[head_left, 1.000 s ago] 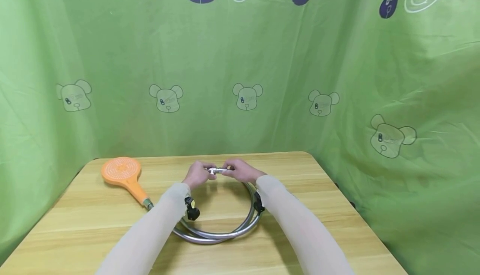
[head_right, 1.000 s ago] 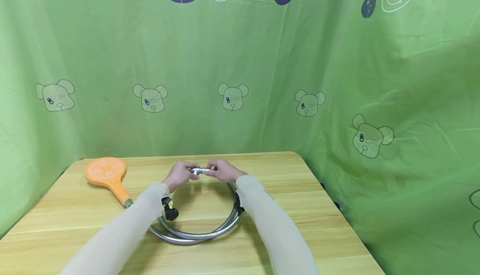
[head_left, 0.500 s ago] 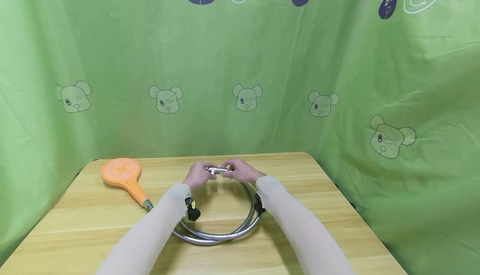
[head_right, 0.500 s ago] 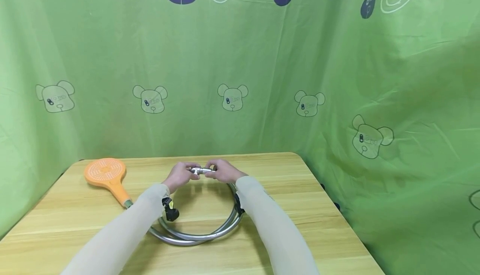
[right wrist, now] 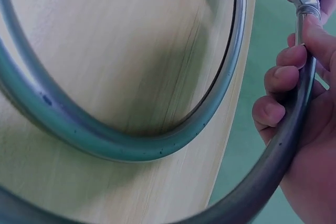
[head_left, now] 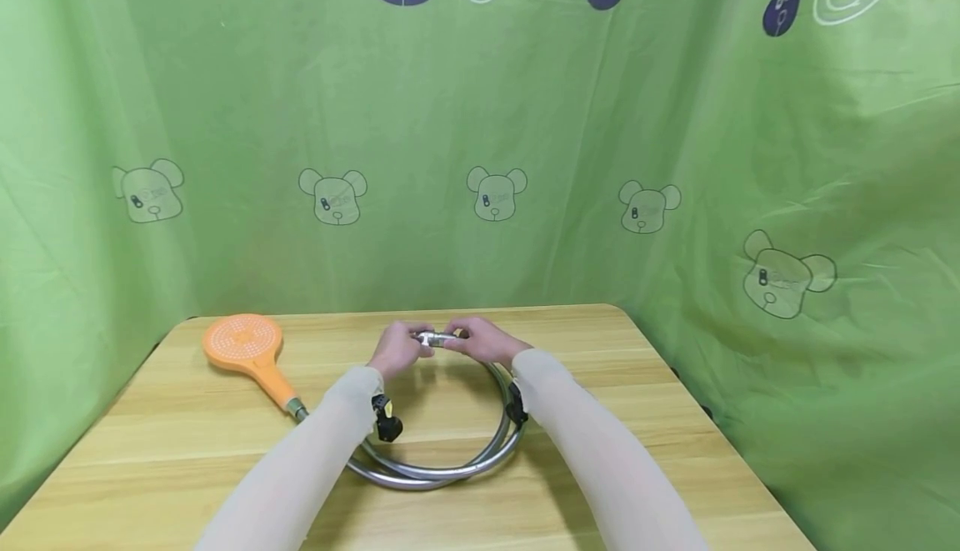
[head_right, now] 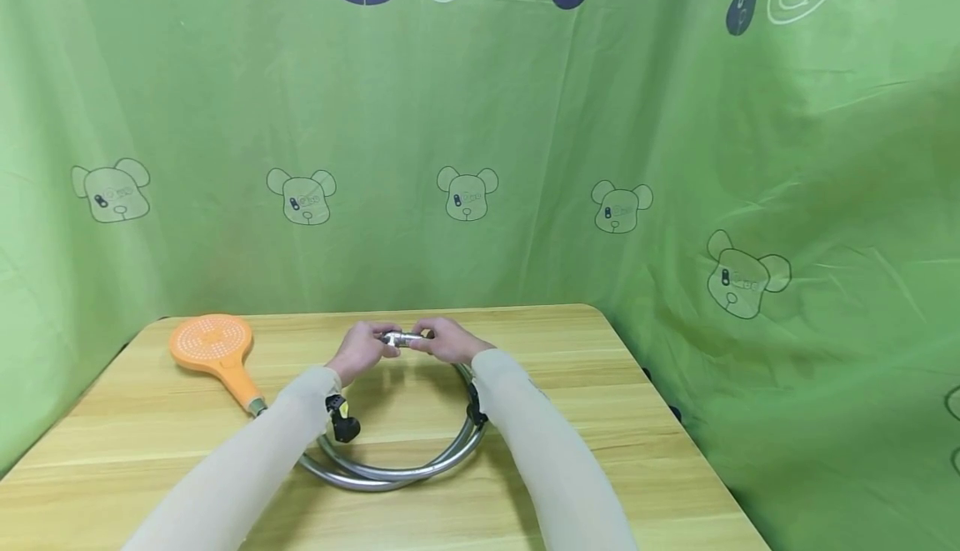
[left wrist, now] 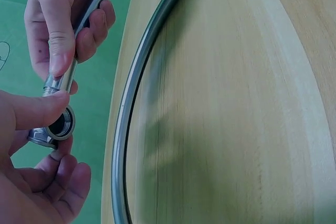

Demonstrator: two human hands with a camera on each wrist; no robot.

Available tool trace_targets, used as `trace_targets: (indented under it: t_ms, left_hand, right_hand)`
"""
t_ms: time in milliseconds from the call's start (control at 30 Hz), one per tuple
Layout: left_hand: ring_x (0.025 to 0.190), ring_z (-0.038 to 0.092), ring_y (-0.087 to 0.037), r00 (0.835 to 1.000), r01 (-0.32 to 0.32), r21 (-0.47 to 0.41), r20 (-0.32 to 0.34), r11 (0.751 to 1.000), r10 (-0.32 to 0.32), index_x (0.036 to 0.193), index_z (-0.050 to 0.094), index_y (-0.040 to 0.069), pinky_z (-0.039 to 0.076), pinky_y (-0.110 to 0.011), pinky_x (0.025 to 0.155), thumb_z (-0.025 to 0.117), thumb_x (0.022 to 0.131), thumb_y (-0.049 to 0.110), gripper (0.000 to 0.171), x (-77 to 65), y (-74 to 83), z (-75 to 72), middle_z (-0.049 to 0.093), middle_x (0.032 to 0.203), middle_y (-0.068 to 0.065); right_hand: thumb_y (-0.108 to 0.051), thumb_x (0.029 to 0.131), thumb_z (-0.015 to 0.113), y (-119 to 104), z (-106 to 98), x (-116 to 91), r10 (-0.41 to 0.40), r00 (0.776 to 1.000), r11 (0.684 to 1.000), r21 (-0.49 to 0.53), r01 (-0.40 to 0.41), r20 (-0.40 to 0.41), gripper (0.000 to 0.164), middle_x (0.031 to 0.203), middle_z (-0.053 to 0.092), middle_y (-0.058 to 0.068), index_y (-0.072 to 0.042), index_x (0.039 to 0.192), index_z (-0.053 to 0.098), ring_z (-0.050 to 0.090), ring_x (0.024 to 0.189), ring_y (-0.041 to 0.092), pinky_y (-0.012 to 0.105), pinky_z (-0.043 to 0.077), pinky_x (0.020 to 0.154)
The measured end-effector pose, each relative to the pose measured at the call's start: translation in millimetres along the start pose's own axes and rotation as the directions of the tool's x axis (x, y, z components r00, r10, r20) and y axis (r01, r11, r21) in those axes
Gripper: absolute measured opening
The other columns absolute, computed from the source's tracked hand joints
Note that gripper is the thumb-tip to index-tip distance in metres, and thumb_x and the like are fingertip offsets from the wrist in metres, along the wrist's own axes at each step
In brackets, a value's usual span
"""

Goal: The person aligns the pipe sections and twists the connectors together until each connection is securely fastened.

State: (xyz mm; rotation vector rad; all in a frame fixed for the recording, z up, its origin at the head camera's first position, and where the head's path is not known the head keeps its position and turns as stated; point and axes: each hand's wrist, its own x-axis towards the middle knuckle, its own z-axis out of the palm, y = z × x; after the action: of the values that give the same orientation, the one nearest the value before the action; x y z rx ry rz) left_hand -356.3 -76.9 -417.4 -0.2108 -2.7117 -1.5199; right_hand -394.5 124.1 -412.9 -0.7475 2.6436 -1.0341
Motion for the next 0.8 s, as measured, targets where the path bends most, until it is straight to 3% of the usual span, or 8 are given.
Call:
trace_targets:
  t_ms: [333,500,667,800]
  left_hand:
    - [0.095,0.066,-0.023,1.0,-0.01,-0.024,-0.001,1.0,0.01,0.127,0.069,0.008,0.054,-0.034,0.082,0.077,0.081,0.0,0.047,2.2,0.0,2.0,0.073,0.115,-0.013]
    - [0.097,0.068,-0.022,1.0,-0.02,-0.011,0.004,1.0,0.021,0.146,0.053,0.011,0.056,-0.033,0.084,0.075,0.086,0.006,0.064,2.7,-1.0,3.3,0.07,0.123,-0.016]
    - [0.091,0.066,-0.021,1.0,0.0,0.029,-0.019,1.0,0.001,0.156,0.037,0.015,0.056,-0.037,0.082,0.077,0.088,0.018,0.079,0.9,-2.9,1.3,0.072,0.111,-0.013]
    - [0.09,0.066,-0.021,1.0,0.01,0.04,-0.021,0.999,-0.009,0.156,0.038,0.013,0.056,-0.04,0.083,0.077,0.088,0.02,0.079,-1.3,-5.5,-0.5,0.072,0.104,-0.01]
  right_hand:
    - [-0.034,0.099,0.064,-1,-3,-2,0.011,1.0,0.999,0.047,-0.011,0.004,0.021,0.072,0.054,-0.003,-0.018,0.11,0.07,0.045,0.061,0.011,0.024,0.039,0.054]
    - [-0.032,0.098,0.065,-4,-5,-4,0.008,1.0,0.999,0.038,-0.007,-0.018,0.021,0.082,0.062,0.001,-0.016,0.111,0.07,0.052,0.068,0.013,0.024,0.043,0.059]
    - [-0.029,0.097,0.067,-3,-7,-9,0.021,0.999,0.999,0.041,-0.02,-0.046,0.024,0.1,0.068,0.008,-0.013,0.113,0.07,0.063,0.09,0.027,0.028,0.049,0.071]
    - [-0.027,0.095,0.068,4,-11,-14,0.057,0.996,0.997,0.05,-0.053,-0.069,0.025,0.1,0.069,0.017,-0.012,0.114,0.069,0.061,0.085,0.026,0.029,0.047,0.069]
